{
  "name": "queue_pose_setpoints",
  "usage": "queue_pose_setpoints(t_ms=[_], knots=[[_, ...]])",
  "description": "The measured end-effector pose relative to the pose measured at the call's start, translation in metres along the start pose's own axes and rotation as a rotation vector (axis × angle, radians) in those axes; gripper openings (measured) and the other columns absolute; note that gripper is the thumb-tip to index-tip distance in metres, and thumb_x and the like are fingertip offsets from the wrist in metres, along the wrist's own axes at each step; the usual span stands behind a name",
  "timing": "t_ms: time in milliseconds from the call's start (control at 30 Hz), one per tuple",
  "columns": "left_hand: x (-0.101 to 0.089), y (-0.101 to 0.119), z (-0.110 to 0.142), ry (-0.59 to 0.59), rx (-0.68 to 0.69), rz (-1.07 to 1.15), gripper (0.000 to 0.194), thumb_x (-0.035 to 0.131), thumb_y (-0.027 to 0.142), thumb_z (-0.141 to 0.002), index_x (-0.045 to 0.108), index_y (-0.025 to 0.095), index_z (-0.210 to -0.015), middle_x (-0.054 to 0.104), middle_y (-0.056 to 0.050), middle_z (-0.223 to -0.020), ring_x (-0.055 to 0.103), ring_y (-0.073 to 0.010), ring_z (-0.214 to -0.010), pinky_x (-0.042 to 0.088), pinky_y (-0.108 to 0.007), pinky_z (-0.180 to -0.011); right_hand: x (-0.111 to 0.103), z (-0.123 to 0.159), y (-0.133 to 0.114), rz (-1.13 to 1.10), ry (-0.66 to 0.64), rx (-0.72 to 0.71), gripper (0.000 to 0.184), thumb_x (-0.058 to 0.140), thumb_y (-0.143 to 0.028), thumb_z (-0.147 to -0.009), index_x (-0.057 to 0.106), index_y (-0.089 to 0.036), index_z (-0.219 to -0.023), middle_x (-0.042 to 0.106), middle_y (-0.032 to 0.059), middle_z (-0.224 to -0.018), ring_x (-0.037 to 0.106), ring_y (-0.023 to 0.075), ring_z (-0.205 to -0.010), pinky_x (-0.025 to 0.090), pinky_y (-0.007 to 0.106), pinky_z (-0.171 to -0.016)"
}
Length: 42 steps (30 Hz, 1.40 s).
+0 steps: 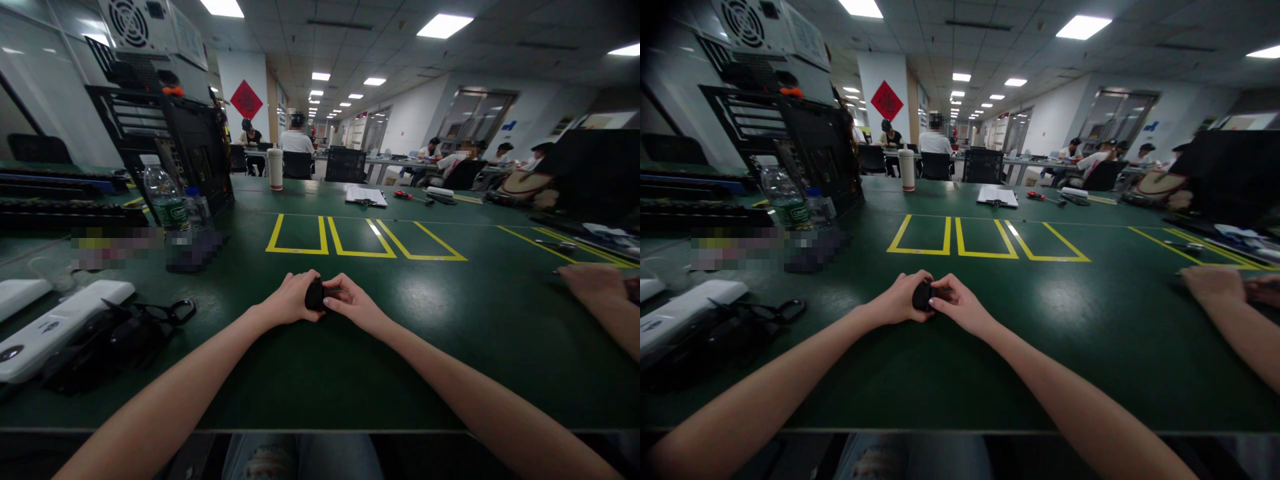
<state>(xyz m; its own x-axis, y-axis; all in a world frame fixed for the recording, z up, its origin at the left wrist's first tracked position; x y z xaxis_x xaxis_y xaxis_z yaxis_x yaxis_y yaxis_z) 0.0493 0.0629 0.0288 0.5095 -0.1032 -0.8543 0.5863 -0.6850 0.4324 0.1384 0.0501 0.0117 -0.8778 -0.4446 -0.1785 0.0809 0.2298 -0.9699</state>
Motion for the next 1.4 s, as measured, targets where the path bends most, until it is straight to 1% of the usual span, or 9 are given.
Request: queue_pose_setpoints(t_ms=[67, 167, 300, 500, 700, 900, 1133, 1267, 1400], knots=[[-0.0001, 0.0001, 0.0000, 0.002, 0.004, 0.008, 0.050, 0.063, 0.037, -0.058, 0.041, 0.019, -0.099, 0.053, -0.004, -0.093, 0.051, -0.0216, -0.086, 0.032, -0.034, -0.075, -0.0011, -0.0013, 0.0006, 0.003, 0.011, 0.001, 0.022, 0.054, -0.022, -0.073, 0.044, -0.021, -0.093, 0.048, 0.0019, -0.098, 0.052, 0.0160, -0.095, 0.044, 0.035, -0.083], [-0.0001, -0.0001, 0.0002, -0.001, 0.013, 0.020, 0.050, 0.063, 0.037, -0.059, 0.041, 0.019, -0.099, 0.053, -0.004, -0.093, 0.051, -0.0215, -0.086, 0.032, -0.034, -0.076, -0.0020, -0.0015, 0.0003, 0.011, 0.020, 0.022, 0.026, 0.054, -0.022, -0.073, 0.044, -0.021, -0.097, 0.047, 0.0025, -0.100, 0.050, 0.0159, -0.097, 0.042, 0.035, -0.085], [-0.0009, 0.0008, 0.0008, -0.008, 0.023, 0.033, 0.049, 0.063, 0.037, -0.059, 0.040, 0.019, -0.099, 0.053, -0.004, -0.094, 0.050, -0.0211, -0.086, 0.032, -0.034, -0.077, -0.0005, -0.0001, -0.0002, 0.010, -0.006, 0.061, 0.028, 0.053, -0.023, -0.074, 0.044, -0.020, -0.100, 0.047, 0.0032, -0.103, 0.050, 0.0160, -0.096, 0.042, 0.036, -0.085], [-0.0021, 0.0021, 0.0007, -0.018, -0.002, 0.025, 0.048, 0.064, 0.034, -0.058, 0.041, 0.019, -0.098, 0.053, -0.004, -0.092, 0.050, -0.0213, -0.085, 0.032, -0.034, -0.075, 0.0006, 0.0022, -0.0020, 0.017, -0.009, 0.031, 0.035, 0.059, -0.017, -0.068, 0.042, -0.022, -0.099, 0.047, 0.0017, -0.104, 0.050, 0.0165, -0.098, 0.044, 0.036, -0.084], [-0.0016, 0.0007, 0.0005, -0.013, -0.015, 0.021, 0.049, 0.064, 0.036, -0.058, 0.041, 0.019, -0.098, 0.052, -0.004, -0.094, 0.050, -0.0221, -0.087, 0.032, -0.035, -0.078, 0.0002, 0.0007, -0.0040, -0.022, 0.003, 0.013, 0.024, 0.055, -0.021, -0.072, 0.044, -0.020, -0.093, 0.049, 0.0020, -0.099, 0.051, 0.0161, -0.096, 0.044, 0.036, -0.084], [-0.0009, 0.0008, 0.0003, -0.003, 0.015, 0.004, 0.048, 0.063, 0.037, -0.059, 0.041, 0.019, -0.097, 0.053, -0.004, -0.092, 0.051, -0.0216, -0.086, 0.032, -0.034, -0.076, -0.0044, -0.0015, 0.0025, 0.028, 0.034, 0.056, 0.030, 0.057, -0.022, -0.071, 0.044, -0.019, -0.098, 0.049, 0.0036, -0.102, 0.051, 0.0172, -0.096, 0.042, 0.038, -0.086], [-0.0009, 0.0012, 0.0005, -0.004, 0.025, -0.009, 0.050, 0.063, 0.036, -0.057, 0.040, 0.019, -0.098, 0.052, -0.004, -0.091, 0.050, -0.0212, -0.084, 0.032, -0.033, -0.074, 0.0022, 0.0031, -0.0050, -0.043, -0.046, 0.044, 0.034, 0.059, -0.018, -0.069, 0.042, -0.021, -0.098, 0.049, 0.0019, -0.103, 0.051, 0.0164, -0.098, 0.043, 0.037, -0.086], [-0.0014, 0.0003, 0.0004, -0.008, 0.005, -0.006, 0.050, 0.063, 0.037, -0.058, 0.040, 0.019, -0.099, 0.052, -0.004, -0.093, 0.050, -0.0221, -0.086, 0.032, -0.034, -0.075, -0.0005, 0.0000, -0.0037, -0.056, 0.010, 0.024, 0.022, 0.056, -0.022, -0.071, 0.044, -0.020, -0.090, 0.050, 0.0013, -0.097, 0.053, 0.0165, -0.095, 0.044, 0.036, -0.083], [-0.0014, 0.0004, 0.0004, -0.016, 0.007, 0.018, 0.049, 0.063, 0.037, -0.059, 0.040, 0.020, -0.099, 0.052, -0.004, -0.094, 0.051, -0.0212, -0.086, 0.032, -0.034, -0.076, -0.0036, -0.0038, 0.0017, -0.026, 0.037, 0.034, 0.027, 0.056, -0.022, -0.071, 0.044, -0.020, -0.095, 0.049, 0.0025, -0.100, 0.052, 0.0167, -0.096, 0.043, 0.036, -0.085]])
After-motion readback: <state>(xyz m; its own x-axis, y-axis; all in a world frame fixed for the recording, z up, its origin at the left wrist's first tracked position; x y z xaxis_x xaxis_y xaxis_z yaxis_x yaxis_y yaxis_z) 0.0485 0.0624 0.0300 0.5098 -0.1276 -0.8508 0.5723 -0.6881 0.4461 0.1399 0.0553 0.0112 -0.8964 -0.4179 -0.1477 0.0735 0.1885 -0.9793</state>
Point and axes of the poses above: each hand's wrist, its own z-axis away from the middle knuckle, its own x-axis out of the palm, y = z × x, the point moved 8 cm from there along -z, towards the middle knuckle
